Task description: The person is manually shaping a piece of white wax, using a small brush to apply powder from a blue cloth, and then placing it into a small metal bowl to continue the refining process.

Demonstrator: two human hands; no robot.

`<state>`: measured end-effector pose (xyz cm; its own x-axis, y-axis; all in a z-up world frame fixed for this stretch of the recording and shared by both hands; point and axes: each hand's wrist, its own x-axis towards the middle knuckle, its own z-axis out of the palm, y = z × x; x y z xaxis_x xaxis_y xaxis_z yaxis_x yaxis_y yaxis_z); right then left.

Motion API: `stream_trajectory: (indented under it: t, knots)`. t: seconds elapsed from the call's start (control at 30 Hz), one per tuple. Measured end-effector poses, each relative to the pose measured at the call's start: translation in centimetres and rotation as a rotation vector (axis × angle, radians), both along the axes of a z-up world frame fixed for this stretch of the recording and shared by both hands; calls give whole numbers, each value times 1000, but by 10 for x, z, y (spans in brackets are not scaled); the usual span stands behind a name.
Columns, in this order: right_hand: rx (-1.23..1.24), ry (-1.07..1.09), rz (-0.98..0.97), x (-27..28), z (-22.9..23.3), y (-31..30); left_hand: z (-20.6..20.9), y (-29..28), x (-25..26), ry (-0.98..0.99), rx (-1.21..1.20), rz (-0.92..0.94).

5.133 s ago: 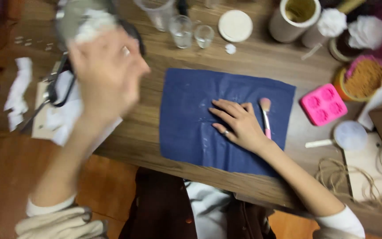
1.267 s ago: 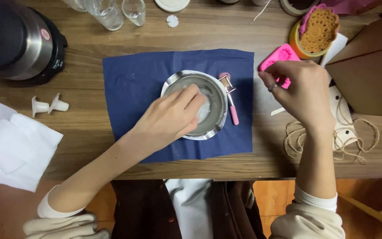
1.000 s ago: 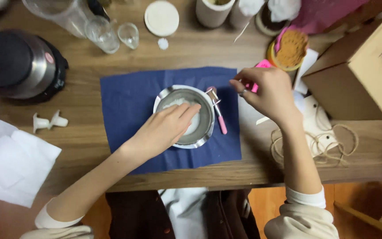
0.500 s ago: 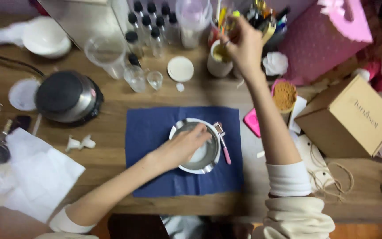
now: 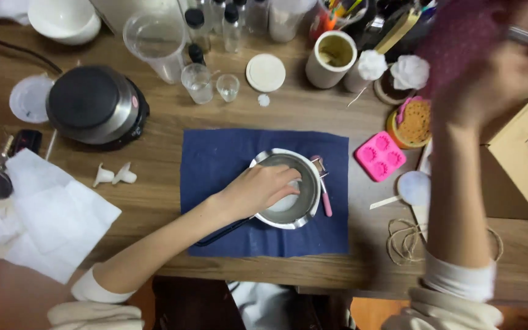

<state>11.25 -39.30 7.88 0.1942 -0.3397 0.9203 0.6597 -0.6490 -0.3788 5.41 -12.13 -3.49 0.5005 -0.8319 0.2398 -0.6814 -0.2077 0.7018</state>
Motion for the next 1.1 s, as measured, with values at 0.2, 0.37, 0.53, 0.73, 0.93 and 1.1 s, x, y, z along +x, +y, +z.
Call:
stream_trajectory:
  t: [0.2,0.37,0.53,0.73,0.93,1.1]
  knots:
    - [653,585,358,-95,-13,23,1,-3,-6,-329,45,110]
    - [909,862,485,-116,-6,47,4,-3,-3,-404,60,122]
    - [960,879,496,-116,-8,54,9,-2,-9,-477,-78,79]
    - [1008,804,570,-123,-7,62,36,2,-23,-536,-230,58]
    - [1124,734,542,-119,-10,73,34,5,-19,-536,-256,60]
    - [923,597,561,-120,-23,89,20,12,-12,-350,-74,30]
